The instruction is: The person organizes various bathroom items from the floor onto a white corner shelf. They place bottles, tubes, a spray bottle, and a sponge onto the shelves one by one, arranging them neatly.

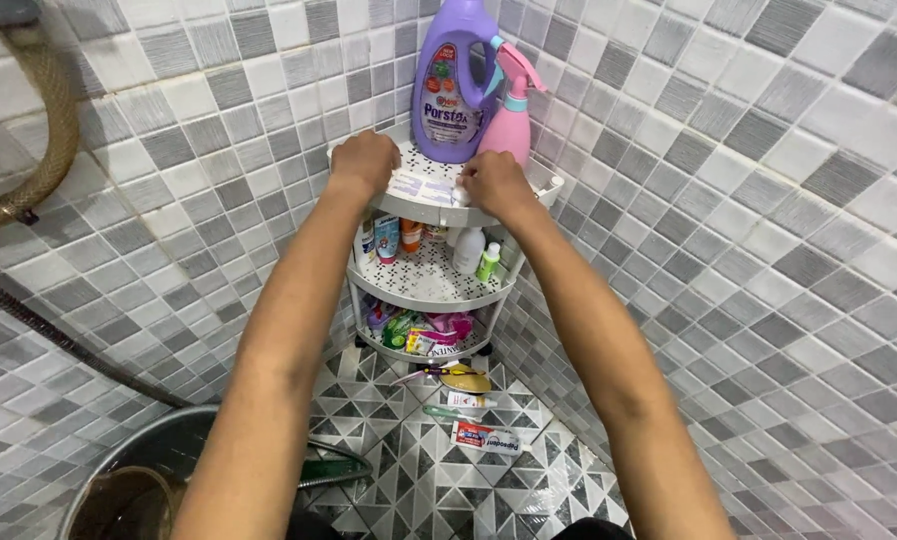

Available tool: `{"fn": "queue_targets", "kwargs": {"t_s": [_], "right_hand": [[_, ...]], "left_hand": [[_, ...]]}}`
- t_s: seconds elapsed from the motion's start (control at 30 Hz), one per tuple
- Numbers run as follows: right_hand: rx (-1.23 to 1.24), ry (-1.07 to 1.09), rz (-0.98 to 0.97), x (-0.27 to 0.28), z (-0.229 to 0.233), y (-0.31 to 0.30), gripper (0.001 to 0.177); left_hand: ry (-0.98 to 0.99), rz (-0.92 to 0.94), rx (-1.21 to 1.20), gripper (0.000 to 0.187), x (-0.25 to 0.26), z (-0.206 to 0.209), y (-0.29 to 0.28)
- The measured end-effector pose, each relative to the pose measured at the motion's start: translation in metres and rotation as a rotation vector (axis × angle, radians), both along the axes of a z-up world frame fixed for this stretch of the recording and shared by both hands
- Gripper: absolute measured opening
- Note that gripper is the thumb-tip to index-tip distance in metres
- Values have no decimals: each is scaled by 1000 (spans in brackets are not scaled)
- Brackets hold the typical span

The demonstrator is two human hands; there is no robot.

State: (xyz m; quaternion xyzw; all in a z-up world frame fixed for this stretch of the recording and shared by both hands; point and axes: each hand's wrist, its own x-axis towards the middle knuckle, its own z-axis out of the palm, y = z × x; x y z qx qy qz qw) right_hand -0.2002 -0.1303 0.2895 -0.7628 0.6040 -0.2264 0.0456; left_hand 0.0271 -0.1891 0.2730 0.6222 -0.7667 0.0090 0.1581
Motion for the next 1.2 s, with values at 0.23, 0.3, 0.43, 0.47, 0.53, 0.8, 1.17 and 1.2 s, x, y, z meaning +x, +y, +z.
{"fn": "queue_targets", "kwargs": {"t_s": [0.23,0.3,0.43,0.47,0.53,0.8,1.17,1.2], "right_hand": [[-16,-29,36,-8,6,-3,19],[-147,-76,35,-7,8,2,15],[-195,-105,57,-7,15,19,13],[-226,-136,72,-6,19,29,13],[-261,-169,91,-8,21,38,13],[-865,-315,235,-32,-31,89,13],[-739,-244,334,-110,-210,120,6],[-689,-189,318,-119,-222,126,7]], "left_hand": [[-2,-4,-12,27,1,-2,-7],[11,-29,-127,26,3,1,2],[13,-49,-224,23,-3,13,35],[7,-59,-267,19,-7,16,44],[-1,-67,-316,17,-15,24,63],[340,-428,-769,11,-62,-27,137],[393,-654,-745,15,-105,-209,148],[410,-676,-710,16,-110,-222,148]]}}
